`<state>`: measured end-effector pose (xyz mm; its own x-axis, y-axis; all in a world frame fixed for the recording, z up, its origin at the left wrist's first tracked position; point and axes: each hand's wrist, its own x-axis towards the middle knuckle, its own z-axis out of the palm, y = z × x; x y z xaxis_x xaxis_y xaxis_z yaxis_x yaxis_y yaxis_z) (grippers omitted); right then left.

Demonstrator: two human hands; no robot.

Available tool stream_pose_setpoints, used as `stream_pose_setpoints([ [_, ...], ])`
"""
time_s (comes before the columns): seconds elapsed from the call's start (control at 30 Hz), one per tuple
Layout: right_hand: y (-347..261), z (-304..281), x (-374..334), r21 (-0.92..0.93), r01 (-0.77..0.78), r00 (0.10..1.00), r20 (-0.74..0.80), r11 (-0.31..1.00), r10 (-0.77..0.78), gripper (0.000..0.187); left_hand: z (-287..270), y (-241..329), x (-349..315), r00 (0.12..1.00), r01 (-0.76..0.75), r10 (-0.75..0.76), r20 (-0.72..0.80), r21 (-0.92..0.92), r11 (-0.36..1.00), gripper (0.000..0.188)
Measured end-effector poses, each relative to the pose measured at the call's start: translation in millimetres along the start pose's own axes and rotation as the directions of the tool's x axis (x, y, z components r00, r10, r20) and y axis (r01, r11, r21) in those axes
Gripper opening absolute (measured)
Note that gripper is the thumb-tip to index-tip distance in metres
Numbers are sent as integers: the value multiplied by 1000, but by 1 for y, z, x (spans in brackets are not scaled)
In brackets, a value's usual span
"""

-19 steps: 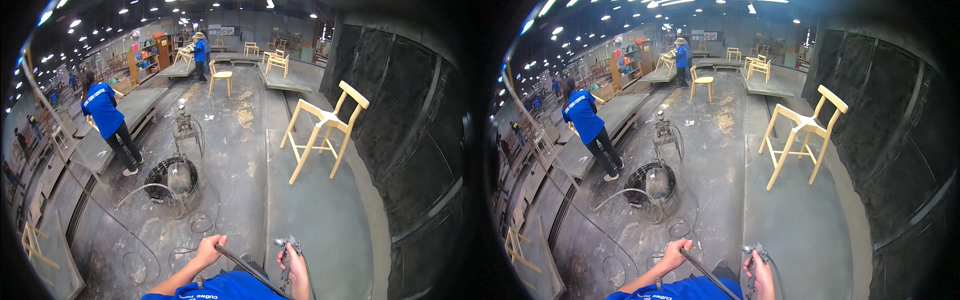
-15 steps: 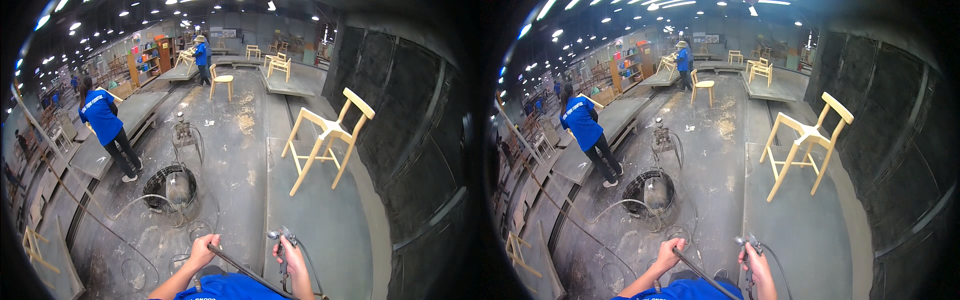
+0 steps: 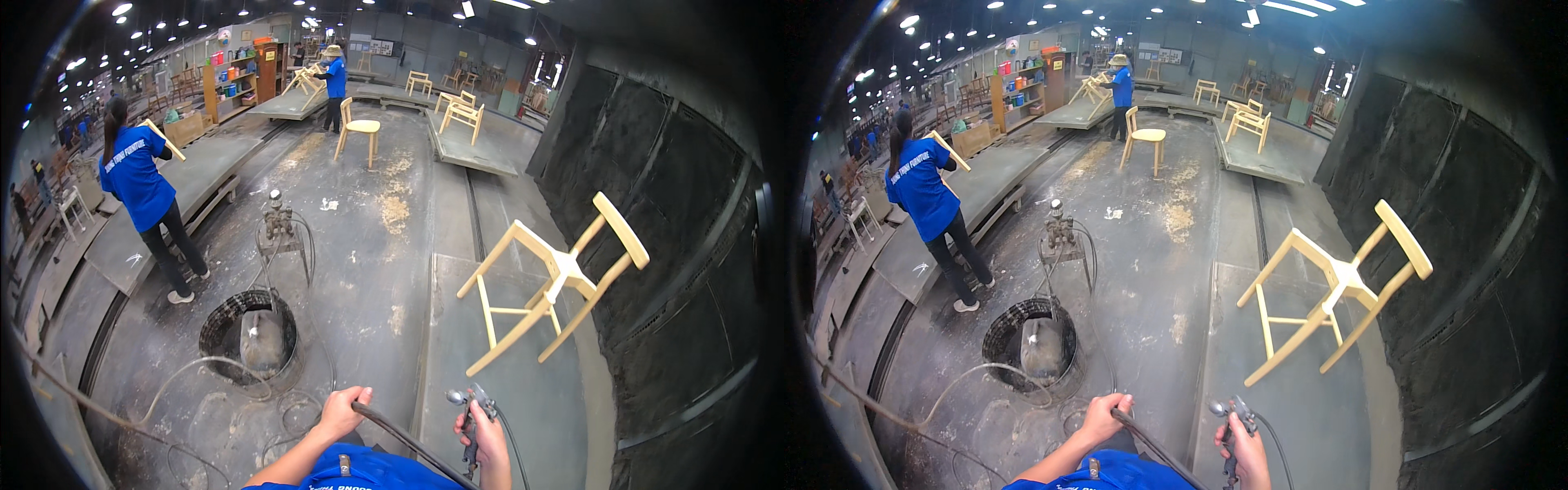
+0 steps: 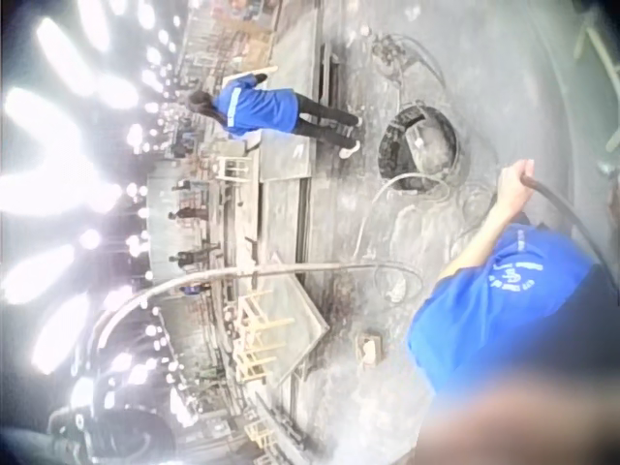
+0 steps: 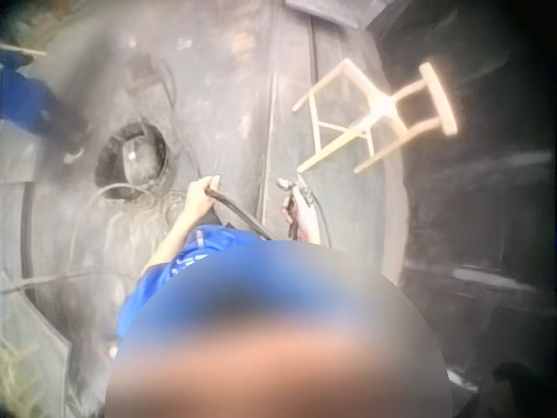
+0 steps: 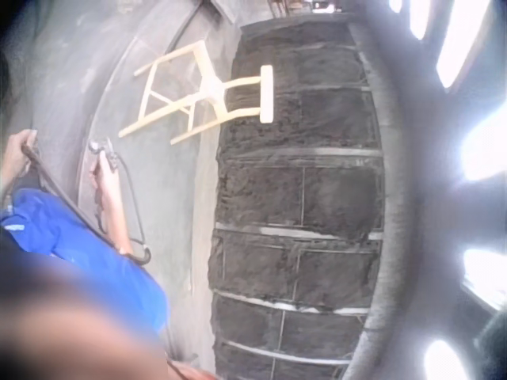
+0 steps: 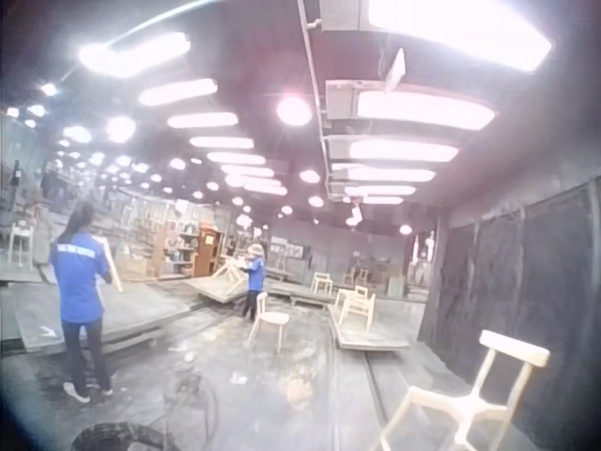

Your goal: The person uses a spray gun to apply finish to wooden chair frames in a workshop. They rotate each chair to coat all sides, then place it on a platform before moving to the next unit.

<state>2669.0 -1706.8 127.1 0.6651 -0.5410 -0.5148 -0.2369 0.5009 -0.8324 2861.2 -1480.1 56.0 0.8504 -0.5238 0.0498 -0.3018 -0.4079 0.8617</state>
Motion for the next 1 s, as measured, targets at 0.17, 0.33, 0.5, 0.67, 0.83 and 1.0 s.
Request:
stream_pose_setpoints([
  [0.17,-45,38,72,42,-3,989,-150,999,9,41,-17,2,115,971,9,-1,240,-30,999,50],
  [0.33,-86,68,129,31,37,977,-210,999,-29,34,-23,-6,219,926,-59,56,373,-2,998,46],
  [0.5,-131,80,152,57,136,933,-343,989,-108,35,-1,-1,290,865,-141,104,491,38,989,44],
  [0.67,-182,58,182,38,251,870,-447,967,-208,48,35,4,334,752,-192,93,652,82,978,35],
  [0.83,-215,15,215,51,365,825,-481,930,-298,64,67,-2,380,598,-295,112,793,87,952,37],
  [1.0,-196,-50,233,241,487,823,-450,839,-348,68,107,-19,456,191,-372,-25,981,96,923,68],
])
